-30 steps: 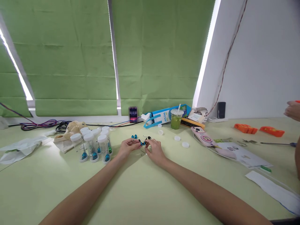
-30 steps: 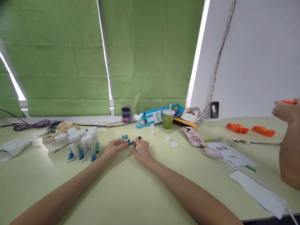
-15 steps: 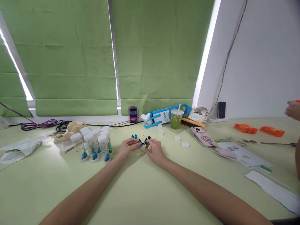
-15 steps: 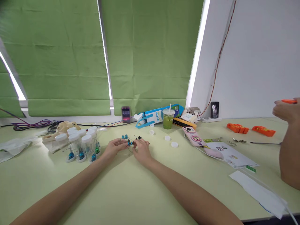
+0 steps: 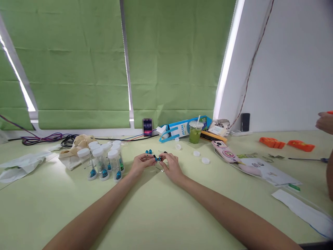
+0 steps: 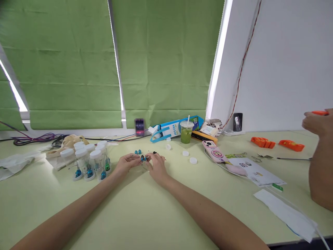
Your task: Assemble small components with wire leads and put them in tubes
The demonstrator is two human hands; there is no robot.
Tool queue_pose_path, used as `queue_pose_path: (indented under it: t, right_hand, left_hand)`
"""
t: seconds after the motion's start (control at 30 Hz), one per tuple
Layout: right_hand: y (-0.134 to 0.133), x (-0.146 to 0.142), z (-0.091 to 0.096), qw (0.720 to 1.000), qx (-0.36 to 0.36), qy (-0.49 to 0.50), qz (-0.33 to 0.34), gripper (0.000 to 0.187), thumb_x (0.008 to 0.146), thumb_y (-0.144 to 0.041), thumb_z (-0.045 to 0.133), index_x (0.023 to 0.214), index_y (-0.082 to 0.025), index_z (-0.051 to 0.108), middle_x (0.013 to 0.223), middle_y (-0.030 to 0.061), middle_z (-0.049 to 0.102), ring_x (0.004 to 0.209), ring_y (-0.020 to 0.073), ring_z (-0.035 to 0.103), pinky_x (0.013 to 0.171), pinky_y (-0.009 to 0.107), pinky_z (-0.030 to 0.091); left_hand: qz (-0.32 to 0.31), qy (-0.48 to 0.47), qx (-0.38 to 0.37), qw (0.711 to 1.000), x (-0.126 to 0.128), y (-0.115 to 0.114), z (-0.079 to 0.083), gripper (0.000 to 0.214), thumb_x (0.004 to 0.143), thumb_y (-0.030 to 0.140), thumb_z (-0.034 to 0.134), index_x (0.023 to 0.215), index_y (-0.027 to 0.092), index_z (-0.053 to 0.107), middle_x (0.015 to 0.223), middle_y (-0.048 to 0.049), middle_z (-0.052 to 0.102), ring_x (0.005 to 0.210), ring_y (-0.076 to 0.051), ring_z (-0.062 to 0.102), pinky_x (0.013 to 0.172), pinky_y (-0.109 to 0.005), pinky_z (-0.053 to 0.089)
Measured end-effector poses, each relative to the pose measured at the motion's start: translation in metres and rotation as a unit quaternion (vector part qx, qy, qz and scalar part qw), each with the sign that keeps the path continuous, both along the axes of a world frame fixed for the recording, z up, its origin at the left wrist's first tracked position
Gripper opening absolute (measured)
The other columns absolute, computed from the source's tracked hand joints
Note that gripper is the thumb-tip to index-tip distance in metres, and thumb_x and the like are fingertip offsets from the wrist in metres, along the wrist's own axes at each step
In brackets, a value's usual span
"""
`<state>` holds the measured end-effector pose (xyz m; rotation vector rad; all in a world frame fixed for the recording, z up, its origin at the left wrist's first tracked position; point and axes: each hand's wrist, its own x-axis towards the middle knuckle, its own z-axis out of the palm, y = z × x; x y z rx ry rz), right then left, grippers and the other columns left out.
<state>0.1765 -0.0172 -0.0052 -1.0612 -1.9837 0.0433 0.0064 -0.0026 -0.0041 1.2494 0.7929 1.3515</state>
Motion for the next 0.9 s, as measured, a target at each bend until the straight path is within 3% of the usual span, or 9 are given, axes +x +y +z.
queue_pose_path:
  t: [0.33, 0.57, 0.77, 0.9]
  right_hand:
    - [0.003, 0.0, -0.002, 1.0, -0.016, -0.001, -0.007, 0.018, 0.084, -0.015, 0.046, 0.099, -0.022, 0.053, 0.089, 0.0034, 0.061, 0.089, 0.0183, 0.052, 0.08, 0.034, 0.031]
    - [0.0, -0.001, 0.0, 1.0, 0.002, -0.02, -0.006, 0.023, 0.08, -0.019, 0.052, 0.103, -0.024, 0.051, 0.099, 0.0027, 0.06, 0.094, 0.0189, 0.051, 0.078, 0.031, 0.032]
    - [-0.007, -0.002, 0.002, 1.0, 0.0, -0.016, -0.021, 0.023, 0.082, -0.022, 0.051, 0.104, -0.023, 0.05, 0.106, 0.0062, 0.058, 0.1, 0.0222, 0.048, 0.084, 0.037, 0.024]
    - [-0.009, -0.003, 0.003, 0.999, 0.01, -0.045, 0.001, 0.015, 0.085, -0.021, 0.048, 0.098, -0.022, 0.053, 0.099, 0.0044, 0.061, 0.095, 0.0205, 0.049, 0.085, 0.037, 0.022]
  left_hand:
    - [0.006, 0.011, -0.01, 1.0, 0.001, -0.003, 0.003, 0.033, 0.052, 0.028, 0.079, 0.077, 0.012, 0.065, 0.072, -0.0083, 0.072, 0.07, -0.023, 0.068, 0.078, -0.038, 0.051]
    - [0.035, 0.045, -0.019, 0.998, 0.001, -0.002, 0.006, 0.028, 0.052, 0.028, 0.078, 0.072, 0.013, 0.065, 0.064, -0.0059, 0.071, 0.065, -0.021, 0.068, 0.069, -0.033, 0.054]
    - [0.061, 0.094, -0.035, 0.993, 0.005, -0.008, 0.016, 0.024, 0.052, 0.025, 0.077, 0.068, 0.013, 0.064, 0.058, -0.0057, 0.069, 0.059, -0.02, 0.066, 0.061, -0.031, 0.054]
    - [0.082, 0.128, -0.035, 0.988, 0.009, -0.012, 0.024, 0.023, 0.049, 0.02, 0.076, 0.067, 0.015, 0.063, 0.054, -0.0035, 0.067, 0.056, -0.02, 0.064, 0.054, -0.029, 0.052]
